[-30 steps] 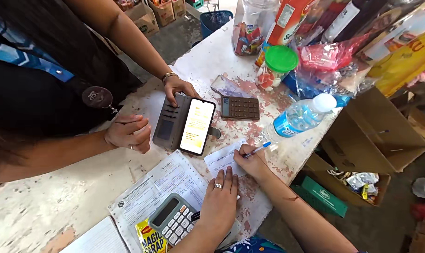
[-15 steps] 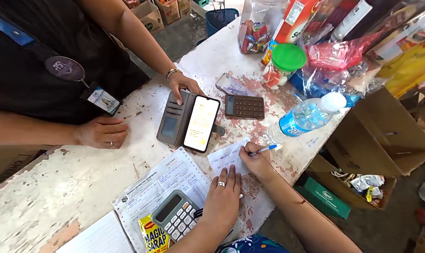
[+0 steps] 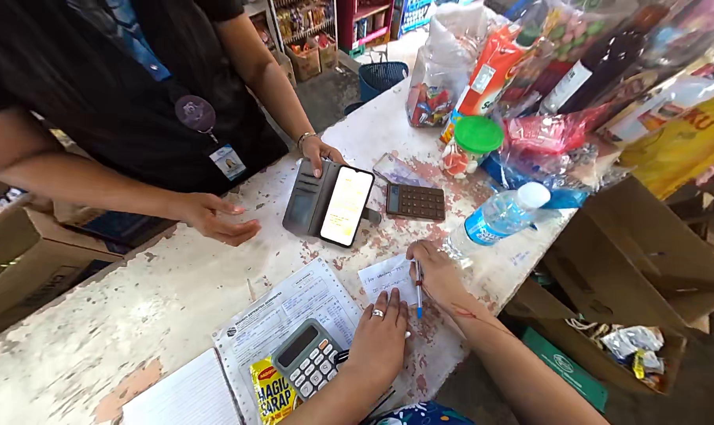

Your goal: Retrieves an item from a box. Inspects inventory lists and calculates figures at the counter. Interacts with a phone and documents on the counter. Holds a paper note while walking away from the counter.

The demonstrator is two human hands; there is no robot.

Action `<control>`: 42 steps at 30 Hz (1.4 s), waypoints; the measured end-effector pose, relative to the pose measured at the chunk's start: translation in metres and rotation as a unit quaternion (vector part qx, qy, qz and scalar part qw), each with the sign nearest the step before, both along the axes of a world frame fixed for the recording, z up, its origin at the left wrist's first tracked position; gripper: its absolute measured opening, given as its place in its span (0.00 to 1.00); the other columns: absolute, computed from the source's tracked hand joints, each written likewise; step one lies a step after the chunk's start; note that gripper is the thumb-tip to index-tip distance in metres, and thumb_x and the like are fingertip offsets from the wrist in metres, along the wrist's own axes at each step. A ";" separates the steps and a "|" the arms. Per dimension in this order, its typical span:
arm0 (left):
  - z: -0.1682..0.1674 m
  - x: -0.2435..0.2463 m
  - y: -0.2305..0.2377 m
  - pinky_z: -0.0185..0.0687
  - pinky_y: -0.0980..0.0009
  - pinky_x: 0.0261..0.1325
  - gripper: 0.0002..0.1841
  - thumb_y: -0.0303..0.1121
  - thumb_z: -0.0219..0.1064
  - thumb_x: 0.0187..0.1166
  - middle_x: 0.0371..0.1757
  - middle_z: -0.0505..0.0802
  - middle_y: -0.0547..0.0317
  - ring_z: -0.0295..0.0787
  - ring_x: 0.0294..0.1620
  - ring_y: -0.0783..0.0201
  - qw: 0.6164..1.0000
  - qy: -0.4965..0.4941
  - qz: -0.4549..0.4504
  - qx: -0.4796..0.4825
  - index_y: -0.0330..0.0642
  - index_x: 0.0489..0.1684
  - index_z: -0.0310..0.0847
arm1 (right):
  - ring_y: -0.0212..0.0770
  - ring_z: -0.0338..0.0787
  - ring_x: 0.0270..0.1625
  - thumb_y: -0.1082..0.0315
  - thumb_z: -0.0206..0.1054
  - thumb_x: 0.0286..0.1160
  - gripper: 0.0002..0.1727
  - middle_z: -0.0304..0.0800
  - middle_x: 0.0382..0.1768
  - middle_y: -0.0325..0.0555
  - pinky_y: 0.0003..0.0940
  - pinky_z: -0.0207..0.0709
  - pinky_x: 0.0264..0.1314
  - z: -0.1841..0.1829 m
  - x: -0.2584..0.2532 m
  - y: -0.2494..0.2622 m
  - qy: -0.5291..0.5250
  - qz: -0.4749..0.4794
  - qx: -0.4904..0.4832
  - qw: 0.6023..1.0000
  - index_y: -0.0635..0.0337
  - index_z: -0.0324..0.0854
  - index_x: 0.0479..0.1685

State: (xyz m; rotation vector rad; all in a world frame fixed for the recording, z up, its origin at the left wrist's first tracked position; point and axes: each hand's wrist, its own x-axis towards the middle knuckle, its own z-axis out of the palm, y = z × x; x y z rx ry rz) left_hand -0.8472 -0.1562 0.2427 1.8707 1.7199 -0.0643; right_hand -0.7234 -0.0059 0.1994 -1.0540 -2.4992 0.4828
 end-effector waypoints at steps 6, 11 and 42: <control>0.024 -0.011 -0.004 0.72 0.47 0.79 0.21 0.28 0.57 0.86 0.87 0.72 0.42 0.64 0.89 0.41 0.996 -0.024 0.053 0.074 0.36 0.77 0.77 | 0.67 0.86 0.68 0.78 0.59 0.78 0.16 0.84 0.66 0.67 0.62 0.76 0.70 0.033 0.014 0.001 -0.060 -0.014 -0.115 0.991 0.70 0.83 0.61; 0.060 -0.037 -0.011 0.84 0.44 0.63 0.20 0.22 0.56 0.81 0.76 0.83 0.43 0.87 0.67 0.41 0.979 -0.008 0.150 0.138 0.39 0.70 0.82 | 0.66 0.79 0.76 0.81 0.70 0.70 0.19 0.82 0.70 0.64 0.63 0.73 0.75 0.030 0.006 0.007 -0.119 -0.009 -0.123 0.985 0.66 0.83 0.61; 0.082 0.093 -0.047 0.92 0.73 0.51 0.32 0.15 0.74 0.66 0.44 0.97 0.58 0.96 0.43 0.70 0.854 -0.490 0.144 0.099 0.32 0.73 0.67 | 0.25 0.70 0.18 0.50 0.49 0.94 0.21 0.75 0.25 0.32 0.22 0.67 0.22 -0.074 0.396 -0.169 0.555 -0.582 -0.290 0.519 0.57 0.78 0.52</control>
